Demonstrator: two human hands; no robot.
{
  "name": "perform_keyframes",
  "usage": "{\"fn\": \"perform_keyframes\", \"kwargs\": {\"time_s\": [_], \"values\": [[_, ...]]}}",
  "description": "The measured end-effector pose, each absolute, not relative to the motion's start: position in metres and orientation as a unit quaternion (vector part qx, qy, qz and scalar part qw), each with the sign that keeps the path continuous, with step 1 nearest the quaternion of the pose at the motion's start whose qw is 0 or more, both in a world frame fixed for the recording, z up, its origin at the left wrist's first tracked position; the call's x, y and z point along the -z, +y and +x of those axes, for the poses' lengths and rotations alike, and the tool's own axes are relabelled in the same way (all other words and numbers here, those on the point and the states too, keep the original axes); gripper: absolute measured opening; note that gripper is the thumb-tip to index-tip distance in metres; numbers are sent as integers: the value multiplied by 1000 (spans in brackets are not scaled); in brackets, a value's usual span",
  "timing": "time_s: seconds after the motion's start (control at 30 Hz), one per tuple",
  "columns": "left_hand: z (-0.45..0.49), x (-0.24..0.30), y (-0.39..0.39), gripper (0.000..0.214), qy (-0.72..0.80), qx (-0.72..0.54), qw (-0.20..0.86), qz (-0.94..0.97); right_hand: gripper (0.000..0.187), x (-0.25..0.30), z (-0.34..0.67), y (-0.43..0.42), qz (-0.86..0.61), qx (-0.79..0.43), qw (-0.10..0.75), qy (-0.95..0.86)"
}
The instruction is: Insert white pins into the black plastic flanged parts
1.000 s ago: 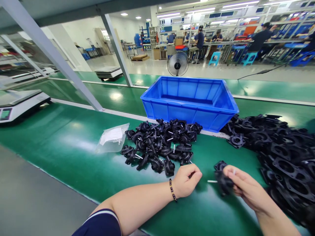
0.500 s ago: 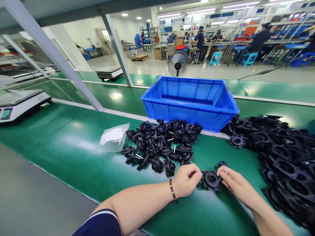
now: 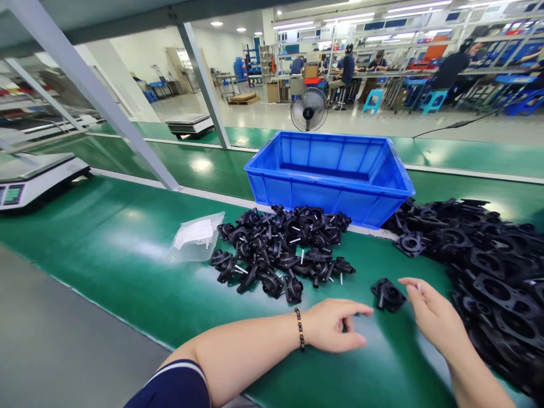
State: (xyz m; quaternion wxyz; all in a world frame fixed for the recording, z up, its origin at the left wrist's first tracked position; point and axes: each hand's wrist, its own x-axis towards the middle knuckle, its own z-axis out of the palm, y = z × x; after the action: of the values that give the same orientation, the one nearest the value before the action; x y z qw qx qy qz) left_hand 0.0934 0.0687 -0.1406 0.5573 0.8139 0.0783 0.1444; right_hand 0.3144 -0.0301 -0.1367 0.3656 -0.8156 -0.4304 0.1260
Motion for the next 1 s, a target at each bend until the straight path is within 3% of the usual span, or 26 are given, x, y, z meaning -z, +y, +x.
{"fn": "perform_keyframes", "kwargs": {"time_s": [0.1,0.2,0.33,0.53,0.67,1.0], "values": [[97,143,71,61,113,-159,562,804,39,136,314,-29,-846,-123,247,-456],[98,144,72,48,137,-209,508,824,43,134,299,-26,-796,-210,225,-521],[97,141,72,43,132,-215,382,889,46,133,283,-26,-723,-314,255,-560],[96,143,67,42,76,-170,212,959,56,129,287,-28,-741,-331,320,-488],[96,141,67,39,84,-180,194,961,57,129,287,-26,-718,-399,343,-456],[96,143,69,28,71,-99,149,981,54,140,295,-27,-734,-365,406,-404]]}}
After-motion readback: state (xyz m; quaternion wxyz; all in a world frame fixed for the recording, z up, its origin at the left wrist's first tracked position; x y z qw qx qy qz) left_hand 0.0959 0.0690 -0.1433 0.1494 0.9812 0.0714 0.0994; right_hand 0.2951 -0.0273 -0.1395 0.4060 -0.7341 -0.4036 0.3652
